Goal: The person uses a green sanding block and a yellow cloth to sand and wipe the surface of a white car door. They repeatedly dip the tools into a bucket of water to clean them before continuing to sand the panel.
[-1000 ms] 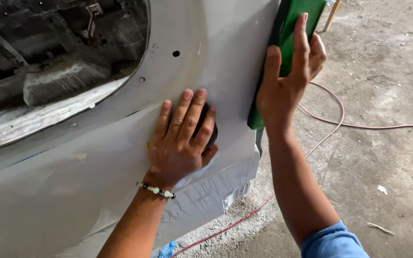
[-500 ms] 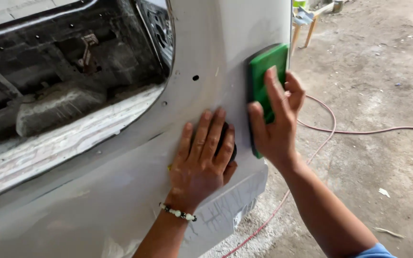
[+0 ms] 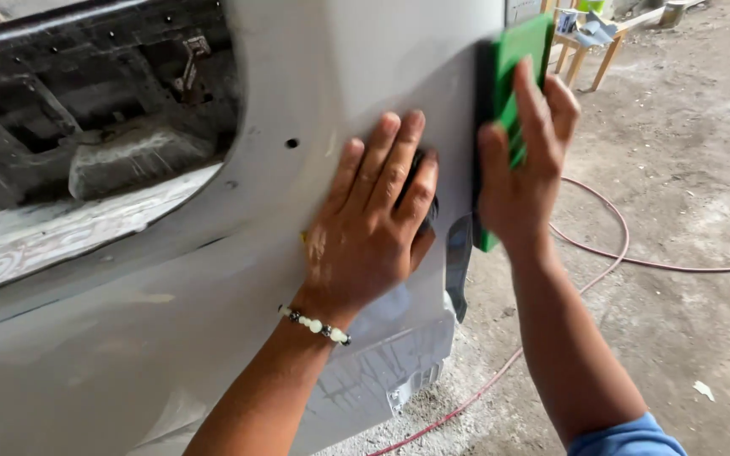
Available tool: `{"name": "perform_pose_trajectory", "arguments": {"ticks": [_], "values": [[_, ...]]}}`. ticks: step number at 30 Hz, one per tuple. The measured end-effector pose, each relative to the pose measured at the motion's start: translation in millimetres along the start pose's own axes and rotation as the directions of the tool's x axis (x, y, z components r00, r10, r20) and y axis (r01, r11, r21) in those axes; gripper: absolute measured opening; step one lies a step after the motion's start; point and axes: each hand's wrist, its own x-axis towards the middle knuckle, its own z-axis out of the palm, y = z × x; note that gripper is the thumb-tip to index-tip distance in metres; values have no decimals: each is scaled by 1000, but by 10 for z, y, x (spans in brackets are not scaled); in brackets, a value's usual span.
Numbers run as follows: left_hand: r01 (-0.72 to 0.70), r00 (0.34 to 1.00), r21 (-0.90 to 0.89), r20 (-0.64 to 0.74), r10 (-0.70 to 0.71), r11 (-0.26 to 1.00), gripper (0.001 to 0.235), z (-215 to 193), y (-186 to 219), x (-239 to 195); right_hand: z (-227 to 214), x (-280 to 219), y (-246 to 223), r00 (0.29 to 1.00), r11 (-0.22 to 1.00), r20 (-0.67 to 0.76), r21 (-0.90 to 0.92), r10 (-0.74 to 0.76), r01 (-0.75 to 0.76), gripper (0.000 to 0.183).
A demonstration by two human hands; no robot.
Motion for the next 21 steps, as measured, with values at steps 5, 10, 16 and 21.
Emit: {"name": "perform_pose_trajectory", "arguments": {"ticks": [5, 10, 16, 21], "values": [[6, 1000, 33, -6, -6, 999, 60, 108, 97, 341, -24, -225, 140, 1000, 997, -19, -69, 14, -16, 48], [44, 998, 130, -40, -39, 991, 52, 190, 168, 314, -62, -171, 287, 999, 999, 34, -17, -31, 32, 51], [80, 996, 146, -46, -74, 986, 60, 251, 227, 423, -43, -37, 344, 998, 997, 43, 66, 37, -39, 52], [91, 996, 137, -32, -87, 986, 67, 352, 335, 557, -15, 60, 599, 999, 999, -2, -24, -41, 41, 49]]}}
